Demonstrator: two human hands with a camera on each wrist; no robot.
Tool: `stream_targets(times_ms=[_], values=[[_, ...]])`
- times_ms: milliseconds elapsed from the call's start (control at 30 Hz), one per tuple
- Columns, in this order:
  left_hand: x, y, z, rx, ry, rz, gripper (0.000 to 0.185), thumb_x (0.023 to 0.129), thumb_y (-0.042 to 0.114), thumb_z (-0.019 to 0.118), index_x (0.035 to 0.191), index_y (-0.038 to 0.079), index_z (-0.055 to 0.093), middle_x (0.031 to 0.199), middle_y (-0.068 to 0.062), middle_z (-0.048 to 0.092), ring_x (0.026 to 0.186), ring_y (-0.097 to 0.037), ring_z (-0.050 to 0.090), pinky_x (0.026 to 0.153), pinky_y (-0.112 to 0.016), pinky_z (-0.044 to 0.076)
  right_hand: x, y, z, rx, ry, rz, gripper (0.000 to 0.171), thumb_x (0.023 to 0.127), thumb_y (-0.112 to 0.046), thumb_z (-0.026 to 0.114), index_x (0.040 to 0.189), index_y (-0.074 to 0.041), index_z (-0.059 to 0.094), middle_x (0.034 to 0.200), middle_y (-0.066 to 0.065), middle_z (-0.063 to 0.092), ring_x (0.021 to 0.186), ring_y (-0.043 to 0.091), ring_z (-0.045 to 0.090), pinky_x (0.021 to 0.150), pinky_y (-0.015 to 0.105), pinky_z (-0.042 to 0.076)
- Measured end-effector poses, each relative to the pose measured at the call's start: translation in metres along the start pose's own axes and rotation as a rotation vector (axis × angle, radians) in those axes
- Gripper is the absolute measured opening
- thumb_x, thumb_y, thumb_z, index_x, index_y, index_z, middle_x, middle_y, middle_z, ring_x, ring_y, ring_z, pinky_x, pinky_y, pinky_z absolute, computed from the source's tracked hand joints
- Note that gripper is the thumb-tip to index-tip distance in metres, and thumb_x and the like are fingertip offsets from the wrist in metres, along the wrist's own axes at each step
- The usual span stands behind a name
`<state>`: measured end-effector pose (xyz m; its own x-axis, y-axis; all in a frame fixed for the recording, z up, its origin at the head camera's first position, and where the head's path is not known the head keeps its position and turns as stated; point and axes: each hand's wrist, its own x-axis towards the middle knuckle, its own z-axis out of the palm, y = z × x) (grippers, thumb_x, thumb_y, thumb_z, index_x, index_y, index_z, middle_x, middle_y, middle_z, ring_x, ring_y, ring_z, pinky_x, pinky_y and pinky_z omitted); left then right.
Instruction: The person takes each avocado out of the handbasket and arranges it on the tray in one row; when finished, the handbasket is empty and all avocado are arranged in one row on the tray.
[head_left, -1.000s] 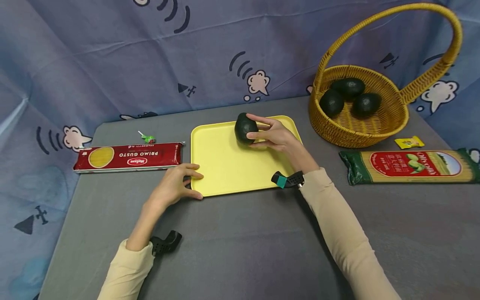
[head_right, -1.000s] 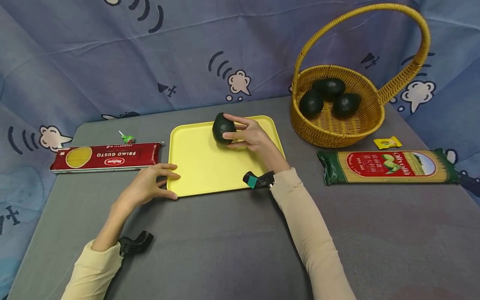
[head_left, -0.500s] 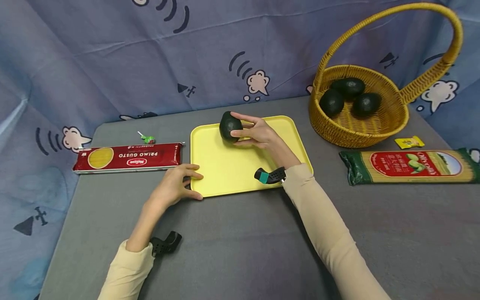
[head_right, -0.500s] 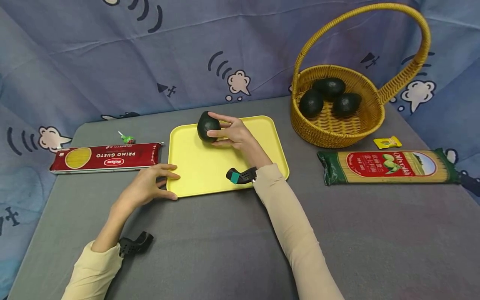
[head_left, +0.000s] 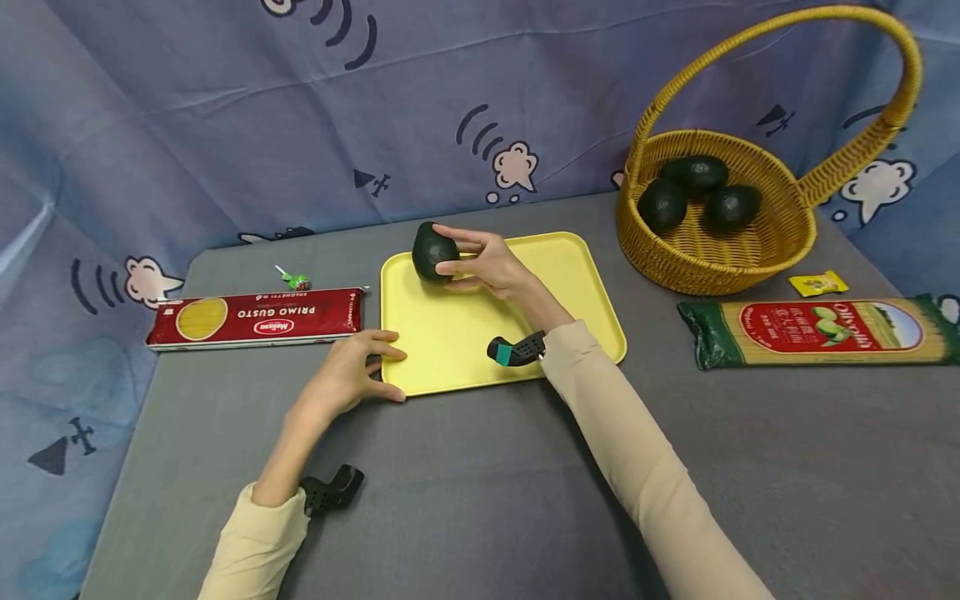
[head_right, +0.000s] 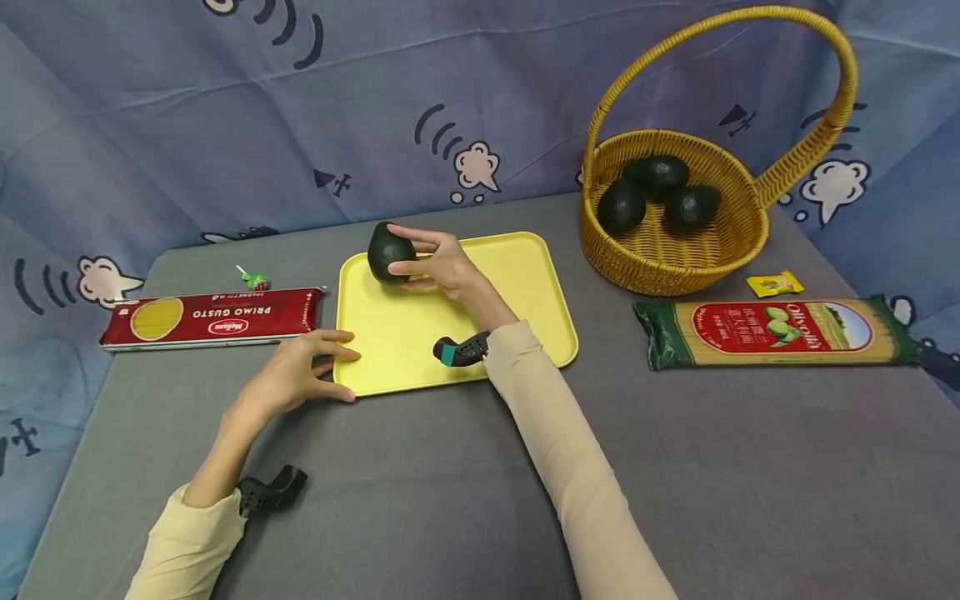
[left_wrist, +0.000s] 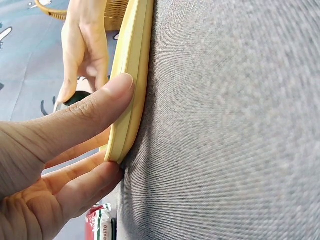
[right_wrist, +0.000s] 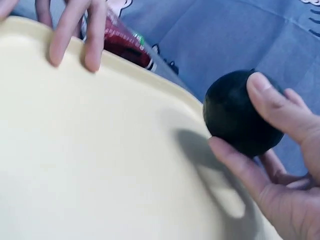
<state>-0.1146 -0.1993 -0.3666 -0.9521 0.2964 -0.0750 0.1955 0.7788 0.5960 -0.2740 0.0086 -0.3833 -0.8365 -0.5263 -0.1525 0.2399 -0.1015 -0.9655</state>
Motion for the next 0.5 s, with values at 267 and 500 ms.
stream_targets(times_ms=[267,500], values=[[-0.001,0.0,0.0,-0.002,-0.007,-0.013,0.048,0.066,0.014,0.088,0.107,-0.004,0.072,0.128,-0.021,0.058,0.122,-0.037,0.05,0.093,-0.044,0.048,0.013,0.01,0.011,-0.117,-0.003,-0.031,0.062,0.08,0.005,0.073,0.136,-0.015,0.057,0.128,0.016,0.059,0.108,0.029,0.063,0.078,0.041,0.057],[0.001,-0.001,0.0,0.005,-0.005,-0.013,0.048,0.066,0.014,0.088,0.107,-0.004,0.072,0.127,-0.022,0.058,0.122,-0.037,0.05,0.097,-0.046,0.045,0.021,0.016,0.025,-0.13,0.018,-0.029,0.061,0.079,0.002,0.075,0.134,-0.016,0.059,0.125,0.017,0.061,0.106,0.028,0.064,0.079,0.039,0.056]])
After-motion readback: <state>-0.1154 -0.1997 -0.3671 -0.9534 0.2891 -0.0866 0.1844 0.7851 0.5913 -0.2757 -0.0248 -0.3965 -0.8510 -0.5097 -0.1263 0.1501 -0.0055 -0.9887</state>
